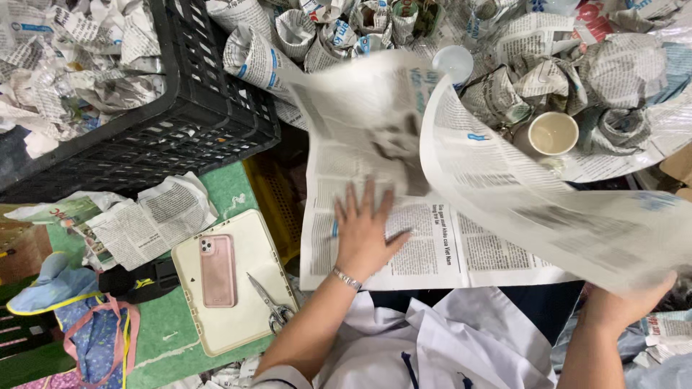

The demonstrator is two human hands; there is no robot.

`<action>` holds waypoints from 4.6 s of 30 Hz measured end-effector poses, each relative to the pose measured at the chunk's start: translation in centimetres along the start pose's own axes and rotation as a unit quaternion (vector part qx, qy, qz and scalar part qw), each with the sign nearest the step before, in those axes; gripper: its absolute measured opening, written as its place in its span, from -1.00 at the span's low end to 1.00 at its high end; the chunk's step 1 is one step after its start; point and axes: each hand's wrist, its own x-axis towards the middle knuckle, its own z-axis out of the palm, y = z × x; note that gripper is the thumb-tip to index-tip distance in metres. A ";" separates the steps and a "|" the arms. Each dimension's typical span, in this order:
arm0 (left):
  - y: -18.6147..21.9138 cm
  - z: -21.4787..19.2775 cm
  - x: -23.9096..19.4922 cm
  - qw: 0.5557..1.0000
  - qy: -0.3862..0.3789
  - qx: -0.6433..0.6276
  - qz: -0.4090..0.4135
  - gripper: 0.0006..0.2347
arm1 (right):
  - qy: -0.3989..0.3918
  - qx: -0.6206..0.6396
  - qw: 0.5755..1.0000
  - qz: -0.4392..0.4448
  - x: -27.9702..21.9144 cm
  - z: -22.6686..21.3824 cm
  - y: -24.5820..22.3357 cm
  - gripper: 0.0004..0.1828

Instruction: The person cuts newspaper sheets into strips using scissors, then rolls each strip tightly around a cylindrical cup to form a tube. The finished tubes are placed into a nearby black crate.

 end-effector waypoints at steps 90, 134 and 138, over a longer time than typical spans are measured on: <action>0.4 4.4 6.8 0.990 0.050 -0.095 0.093 -0.15 | -0.410 0.176 0.805 -0.392 -4.3 -5.5 -17.5 -0.32; -6.2 -0.6 4.0 0.986 -0.057 -0.127 0.087 -0.06 | -0.336 -0.256 0.856 -0.299 8.9 6.6 -6.7 -0.17; -7.2 0.1 4.1 0.933 0.024 -0.303 0.193 -0.03 | -0.300 -0.196 0.881 -0.308 8.5 6.9 -6.7 -0.18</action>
